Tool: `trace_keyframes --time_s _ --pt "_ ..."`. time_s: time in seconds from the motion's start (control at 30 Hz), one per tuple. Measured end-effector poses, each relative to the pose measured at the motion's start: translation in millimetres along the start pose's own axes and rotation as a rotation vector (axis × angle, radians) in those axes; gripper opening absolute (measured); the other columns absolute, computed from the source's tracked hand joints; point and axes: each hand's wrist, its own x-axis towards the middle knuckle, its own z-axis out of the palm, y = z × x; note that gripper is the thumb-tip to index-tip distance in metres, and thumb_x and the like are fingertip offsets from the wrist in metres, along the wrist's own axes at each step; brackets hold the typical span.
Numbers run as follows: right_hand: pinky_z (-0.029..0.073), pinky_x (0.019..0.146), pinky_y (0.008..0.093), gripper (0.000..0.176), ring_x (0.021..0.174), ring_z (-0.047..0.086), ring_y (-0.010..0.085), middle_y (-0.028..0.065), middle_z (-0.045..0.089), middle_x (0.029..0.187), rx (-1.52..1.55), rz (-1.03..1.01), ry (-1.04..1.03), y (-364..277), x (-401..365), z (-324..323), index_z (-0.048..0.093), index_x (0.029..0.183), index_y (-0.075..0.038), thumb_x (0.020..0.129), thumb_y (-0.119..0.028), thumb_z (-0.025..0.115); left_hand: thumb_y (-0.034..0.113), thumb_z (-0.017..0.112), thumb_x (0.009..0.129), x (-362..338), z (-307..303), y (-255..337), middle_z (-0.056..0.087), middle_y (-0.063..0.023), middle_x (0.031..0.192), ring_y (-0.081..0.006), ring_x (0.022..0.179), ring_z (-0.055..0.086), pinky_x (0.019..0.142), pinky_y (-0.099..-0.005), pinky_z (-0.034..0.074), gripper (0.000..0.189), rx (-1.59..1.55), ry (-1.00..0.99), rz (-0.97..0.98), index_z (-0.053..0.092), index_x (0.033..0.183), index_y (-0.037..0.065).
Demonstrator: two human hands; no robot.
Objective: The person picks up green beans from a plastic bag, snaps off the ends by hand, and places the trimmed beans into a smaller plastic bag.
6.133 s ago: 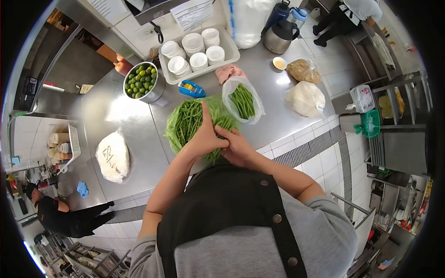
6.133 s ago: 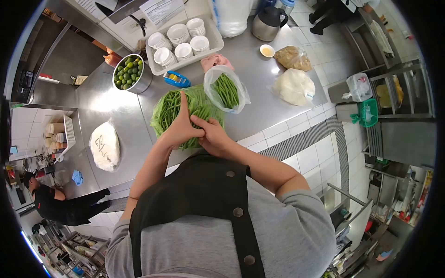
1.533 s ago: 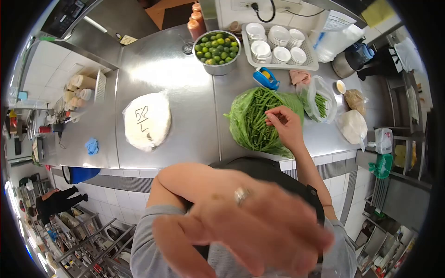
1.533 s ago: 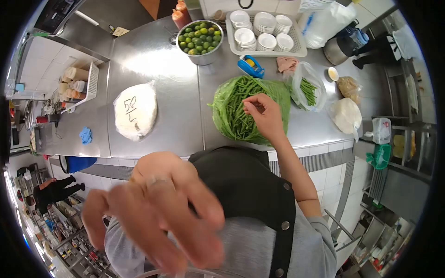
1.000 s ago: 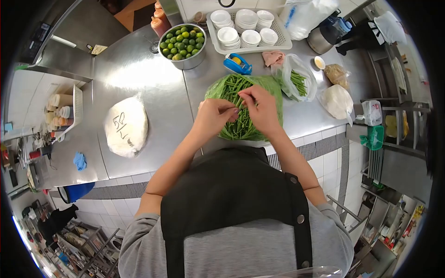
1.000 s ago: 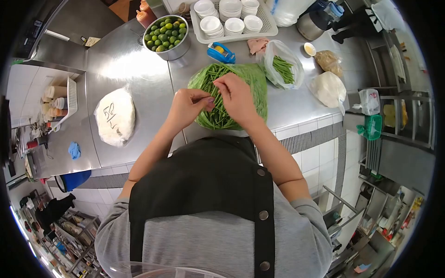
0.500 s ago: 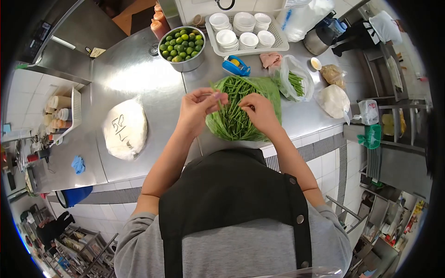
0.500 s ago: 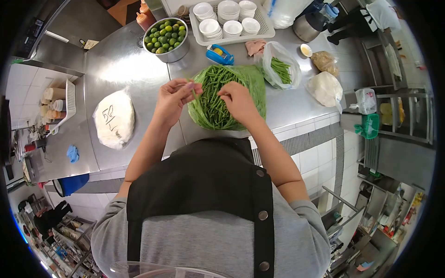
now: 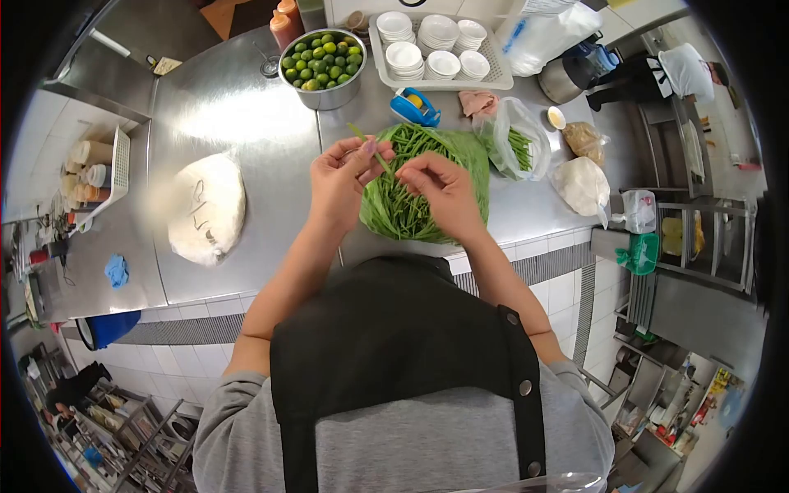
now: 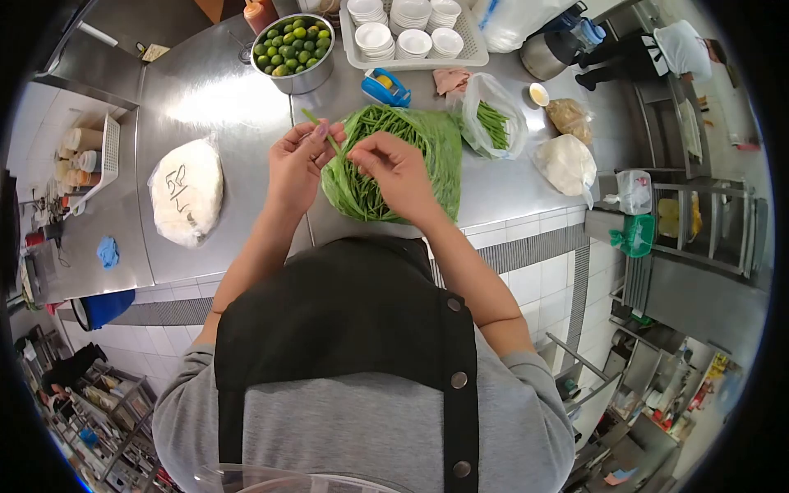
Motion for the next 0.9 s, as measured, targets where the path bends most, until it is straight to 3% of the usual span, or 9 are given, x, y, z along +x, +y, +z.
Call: trace_keyframes --time_s 0.07,0.23,0.37,0.47,0.53,0.63,0.73,0.83,0.9 --pt "0.050 0.069 0.0258 0.010 0.072 0.060 0.0090 0.0034 0.066 0.082 0.154 0.020 -0.023 -4.9 6.9 -7.8 0.068 0.099 0.000 0.093 -0.008 0.070 0.008 0.066 0.098 1.6 -10.4 -0.9 0.072 -0.0199 0.111 -0.0250 0.102 0.072 0.085 -0.0299 0.059 0.018 -0.089 0.012 -0.054 0.062 0.113 -0.001" --pt "0.051 0.075 0.0313 0.012 0.083 0.062 0.0176 0.0069 0.062 0.093 -0.665 -0.030 -0.086 50.8 17.6 -28.8 0.070 0.096 -0.003 0.085 -0.005 0.075 0.004 0.059 0.099 2.0 -24.8 -3.5 0.069 -0.0244 0.112 -0.0276 0.108 0.070 0.093 -0.0328 0.058 0.020 -0.112 -0.004 -0.065 0.057 0.118 -0.003" --pt "0.048 0.087 0.0408 0.014 0.098 0.059 0.0287 0.0111 0.055 0.099 -0.873 -0.219 -0.071 87.5 18.7 -17.7 0.070 0.090 -0.006 0.078 -0.008 0.078 -0.001 0.052 0.096 3.7 -33.1 -12.2 0.069 -0.0249 0.109 -0.0220 0.091 0.066 0.082 -0.0287 0.055 0.010 -0.069 -0.002 -0.083 0.058 0.104 -0.001" --pt "0.044 0.090 0.0433 0.013 0.102 0.056 0.0285 0.0098 0.055 0.097 -1.106 -0.137 -0.111 67.4 16.9 1.8 0.068 0.086 -0.006 0.078 -0.010 0.078 -0.003 0.048 0.091 17.2 -60.5 -39.9 0.069 -0.0217 0.101 -0.0154 0.074 0.056 0.070 -0.0249 0.047 0.010 -0.020 -0.024 -0.049 0.057 0.093 0.001" --pt "0.043 0.091 0.0448 0.013 0.102 0.056 0.0283 0.0090 0.054 0.097 -1.111 -0.169 -0.079 76.0 19.3 4.0 0.066 0.083 -0.007 0.078 -0.011 0.077 -0.002 0.047 0.088 15.8 -56.9 -44.0 0.071 -0.0189 0.094 -0.0117 0.065 0.047 0.064 -0.0229 0.042 0.010 0.022 0.039 -0.053 0.055 0.086 0.003" --pt "0.044 0.087 0.0436 0.012 0.098 0.057 0.0284 0.0084 0.053 0.095 -1.032 -0.235 0.015 72.5 19.1 0.2 0.063 0.081 -0.006 0.079 -0.008 0.074 -0.004 0.047 0.086 14.4 -56.0 -40.6 0.067 -0.0133 0.093 -0.0102 0.072 0.048 0.064 -0.0225 0.040 0.014 0.113 -0.035 -0.033 0.060 0.088 0.000" --pt "0.045 0.080 0.0412 0.009 0.090 0.057 0.0288 0.0093 0.053 0.090 -0.801 -0.199 0.030 55.7 16.1 -14.8 0.061 0.083 -0.005 0.080 -0.005 0.070 -0.003 0.058 0.086 13.3 -47.1 -33.7 0.068 -0.0095 0.095 -0.0101 0.073 0.050 0.063 -0.0246 0.041 0.015 0.570 -0.087 0.075 0.068 0.096 0.000" --pt "0.047 0.070 0.0357 0.008 0.078 0.057 0.0257 0.0099 0.054 0.086 -0.595 -0.148 -0.032 26.0 10.1 -25.6 0.061 0.085 -0.002 0.082 -0.003 0.068 -0.001 0.072 0.082 6.8 -16.6 -27.7 0.069 -0.0053 0.095 -0.0124 0.071 0.053 0.064 -0.0279 0.045 0.021 0.970 -0.233 0.548 0.076 0.102 0.005" --pt "0.047 0.069 0.0347 0.008 0.077 0.057 0.0237 0.0098 0.055 0.086 -0.546 -0.112 -0.081 7.1 4.6 -29.9 0.061 0.085 -0.002 0.082 -0.003 0.069 0.002 0.078 0.080 11.6 -14.6 -34.6 0.070 -0.0054 0.094 -0.0145 0.070 0.054 0.067 -0.0295 0.047 0.024 0.982 -0.348 0.598 0.077 0.103 0.008"
